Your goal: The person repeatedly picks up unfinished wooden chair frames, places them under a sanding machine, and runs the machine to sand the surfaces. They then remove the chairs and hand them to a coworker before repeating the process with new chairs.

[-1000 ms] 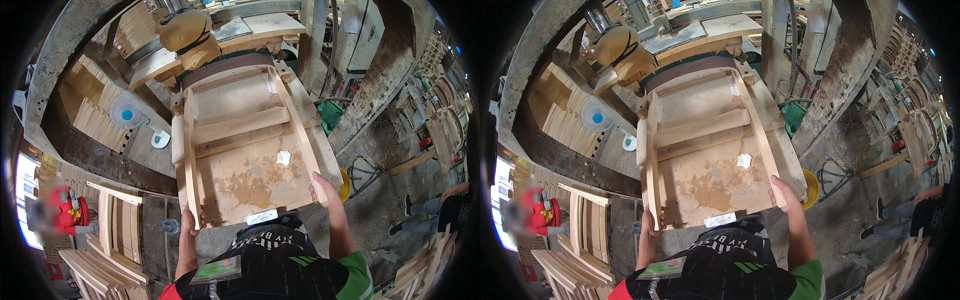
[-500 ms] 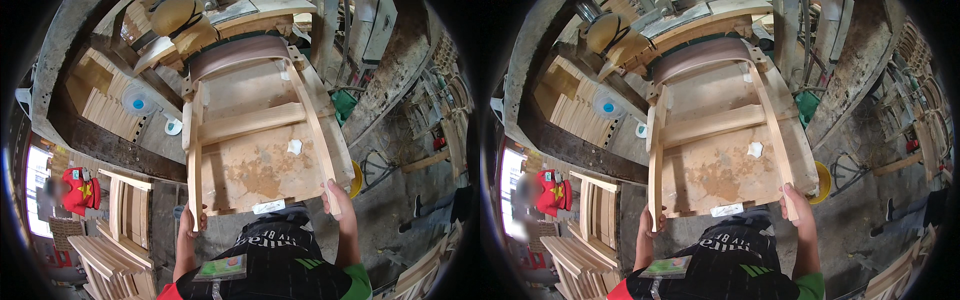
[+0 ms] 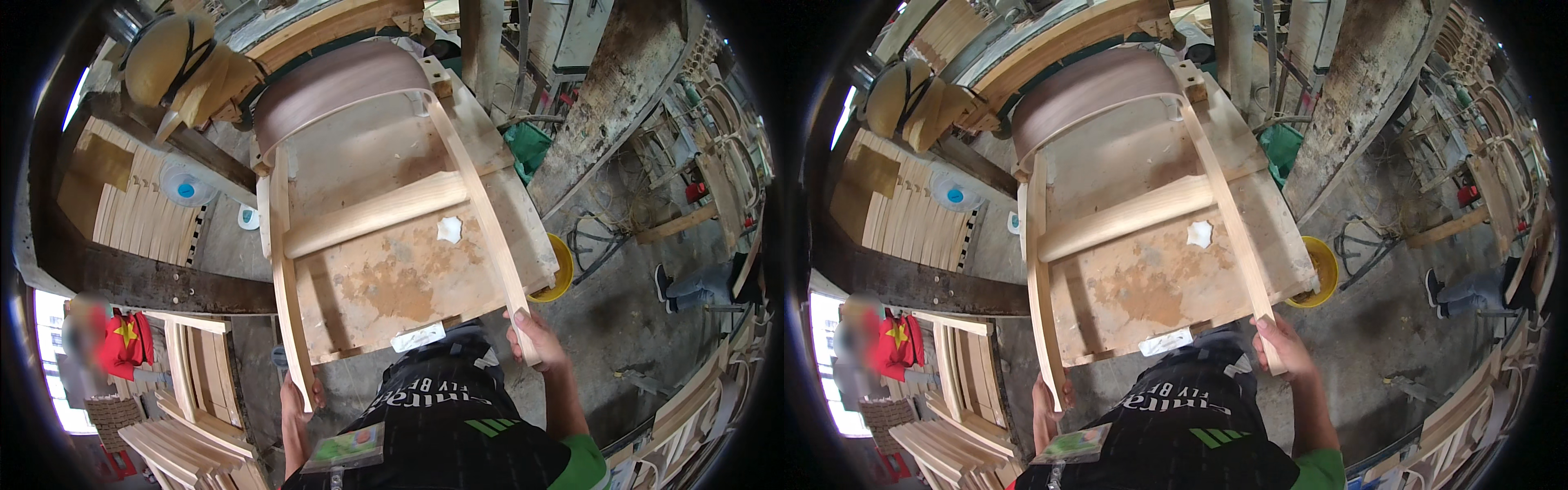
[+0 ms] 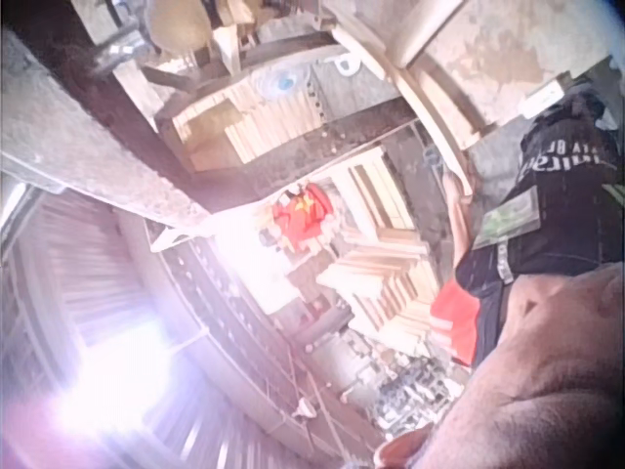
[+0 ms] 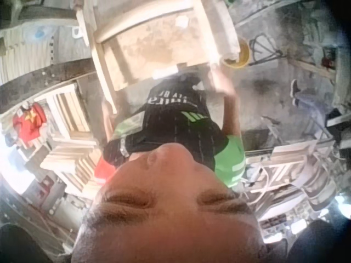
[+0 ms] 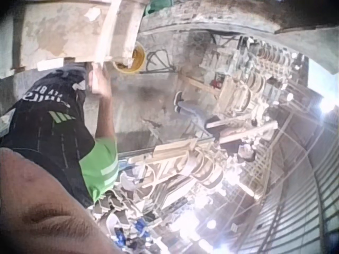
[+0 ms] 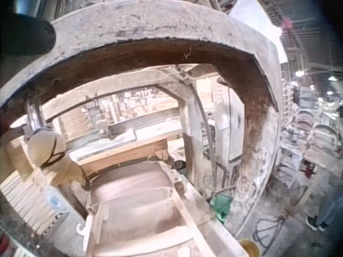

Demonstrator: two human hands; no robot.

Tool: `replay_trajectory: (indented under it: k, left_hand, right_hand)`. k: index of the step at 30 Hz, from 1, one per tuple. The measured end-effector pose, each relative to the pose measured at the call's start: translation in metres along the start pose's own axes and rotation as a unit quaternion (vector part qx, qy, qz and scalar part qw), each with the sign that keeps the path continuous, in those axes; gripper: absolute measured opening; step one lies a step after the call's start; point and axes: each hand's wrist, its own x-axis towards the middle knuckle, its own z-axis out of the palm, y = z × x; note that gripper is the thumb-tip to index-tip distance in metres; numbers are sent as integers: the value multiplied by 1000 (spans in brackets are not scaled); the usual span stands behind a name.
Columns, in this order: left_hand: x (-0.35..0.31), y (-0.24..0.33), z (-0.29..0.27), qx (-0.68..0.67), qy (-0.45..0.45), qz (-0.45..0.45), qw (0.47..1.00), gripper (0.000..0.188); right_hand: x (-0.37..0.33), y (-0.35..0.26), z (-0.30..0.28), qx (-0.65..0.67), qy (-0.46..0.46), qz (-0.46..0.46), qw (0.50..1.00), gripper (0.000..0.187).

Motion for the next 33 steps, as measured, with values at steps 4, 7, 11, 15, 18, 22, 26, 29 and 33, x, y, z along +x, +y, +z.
replay_trajectory:
  k: [4,7,11,15,18,22,26,29,33]
  left_hand:
    - [3,-21,-7,9,-1,-9,1000,41]
    - [-1,-38,-10,-49,29,-110,992,42]
    - [-18,-60,-35,-5,-41,-127,991,47]
    - [-4,-53,-30,3,39,-136,990,48]
    - [28,-32,-14,26,51,-105,993,49]
    - [89,24,26,87,50,-10,995,50]
    - [126,71,74,117,35,46,991,51]
    - [145,88,108,141,10,59,988,52]
    - [146,88,115,143,6,72,987,54]
  right_hand:
    - [-1,17,-13,-4,-4,20,1000,40]
    - [-6,37,-25,-46,-36,24,998,40]
    - [-25,74,-53,-89,-65,114,987,48]
    - [-43,101,-71,-164,-38,149,974,56]
    - [-40,116,-86,-387,6,133,912,66]
    - [2,95,-56,-344,75,49,935,71]
    - [51,84,-19,-448,224,26,865,78]
    - [48,72,-8,-442,264,30,857,78]
    - [41,64,-1,-443,267,25,855,77]
